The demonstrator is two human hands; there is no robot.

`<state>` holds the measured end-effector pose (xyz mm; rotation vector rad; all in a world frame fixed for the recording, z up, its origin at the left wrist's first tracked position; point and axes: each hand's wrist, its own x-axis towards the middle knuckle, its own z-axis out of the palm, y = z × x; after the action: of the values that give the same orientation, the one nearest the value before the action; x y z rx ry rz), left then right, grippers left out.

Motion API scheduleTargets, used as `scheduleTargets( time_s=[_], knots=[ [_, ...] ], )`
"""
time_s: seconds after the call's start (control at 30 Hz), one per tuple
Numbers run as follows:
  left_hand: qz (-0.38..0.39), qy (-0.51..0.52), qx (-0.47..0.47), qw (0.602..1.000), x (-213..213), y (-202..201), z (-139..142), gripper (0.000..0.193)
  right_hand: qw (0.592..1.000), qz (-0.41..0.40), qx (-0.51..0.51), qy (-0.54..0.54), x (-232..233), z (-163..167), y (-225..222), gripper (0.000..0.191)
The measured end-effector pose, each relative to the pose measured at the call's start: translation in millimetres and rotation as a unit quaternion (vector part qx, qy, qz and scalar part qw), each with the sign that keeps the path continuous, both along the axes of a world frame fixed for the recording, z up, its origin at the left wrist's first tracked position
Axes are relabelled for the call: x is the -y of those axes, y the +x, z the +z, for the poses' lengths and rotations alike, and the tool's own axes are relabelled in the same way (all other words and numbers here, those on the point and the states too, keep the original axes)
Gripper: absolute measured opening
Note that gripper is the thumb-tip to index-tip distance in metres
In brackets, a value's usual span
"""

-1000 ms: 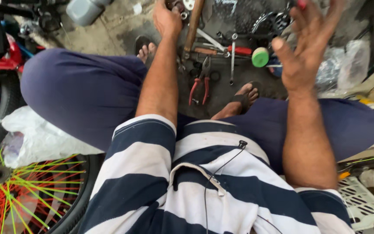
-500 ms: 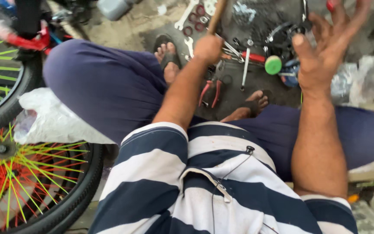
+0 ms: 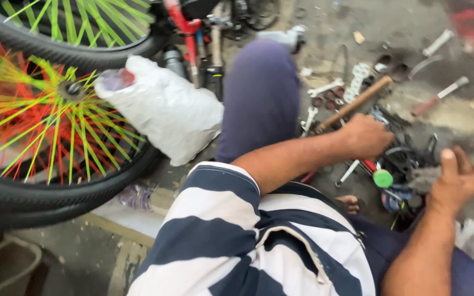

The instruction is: The person sits on the ground of a bicycle repair workshop and assembles bicycle components. The person presses small bearing and cup parts into a headset piece by hand, fits a red handlebar stem and black plastic cover onto a bicycle frame, and handles a metal tube while working on the bike.

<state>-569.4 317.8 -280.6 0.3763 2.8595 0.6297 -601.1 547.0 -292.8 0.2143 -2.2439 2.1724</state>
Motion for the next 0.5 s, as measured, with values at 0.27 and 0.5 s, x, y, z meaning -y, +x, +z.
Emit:
scheduleTargets(
  time_s=[0.27, 0.5],
  knots=[
    [0.18, 0.221, -0.358, 0.889, 158.2, 104.8, 106.7, 0.039, 0.976, 0.028, 0.005, 0.215, 40.4, -15.8, 24.5, 0.054],
    [0.551, 0.321, -0.257, 0.726, 364.1, 135.7, 5.9, 0.024, 0.977, 0.041, -0.04, 0.205, 74.3, -14.3, 45.5, 0.097]
  ],
)
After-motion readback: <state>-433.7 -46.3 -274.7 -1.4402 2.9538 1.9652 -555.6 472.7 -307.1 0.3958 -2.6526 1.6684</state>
